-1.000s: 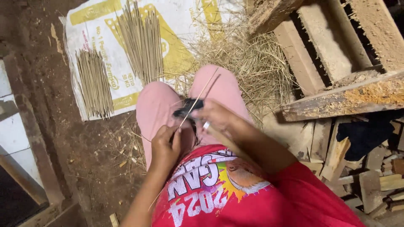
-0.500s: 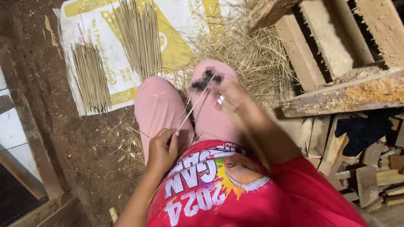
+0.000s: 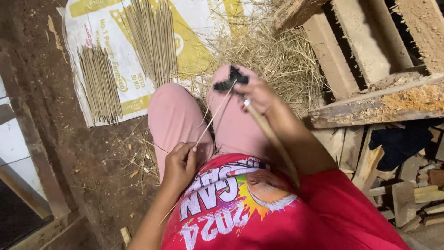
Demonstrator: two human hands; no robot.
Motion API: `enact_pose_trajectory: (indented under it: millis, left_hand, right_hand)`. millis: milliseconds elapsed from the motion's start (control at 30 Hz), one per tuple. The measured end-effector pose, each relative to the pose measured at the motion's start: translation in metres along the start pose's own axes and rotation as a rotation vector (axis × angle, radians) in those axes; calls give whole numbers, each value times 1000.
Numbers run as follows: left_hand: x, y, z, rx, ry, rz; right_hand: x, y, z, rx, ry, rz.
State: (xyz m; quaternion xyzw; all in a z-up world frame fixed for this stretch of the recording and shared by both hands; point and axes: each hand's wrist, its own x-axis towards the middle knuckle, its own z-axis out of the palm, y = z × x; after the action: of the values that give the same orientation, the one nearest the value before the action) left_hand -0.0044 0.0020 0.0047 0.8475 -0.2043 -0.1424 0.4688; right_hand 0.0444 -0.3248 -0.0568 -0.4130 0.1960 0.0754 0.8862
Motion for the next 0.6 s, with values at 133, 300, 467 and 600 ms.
enact_pose_trajectory:
  millis: [133, 300, 467, 600]
  left_hand:
    - [6, 3, 3, 9, -12, -34]
    - [10, 8, 7, -44, -49, -80]
    - [0, 6, -2, -115, -63, -159]
    - [3, 21, -3, -163, -79, -232]
  right_hand:
    - [-19, -19, 12, 10, 197, 21]
    - [-44, 104, 37, -4, -103, 322]
    - [-17, -19, 25, -48, 26, 94]
    - [-45, -48, 71, -92, 19, -19]
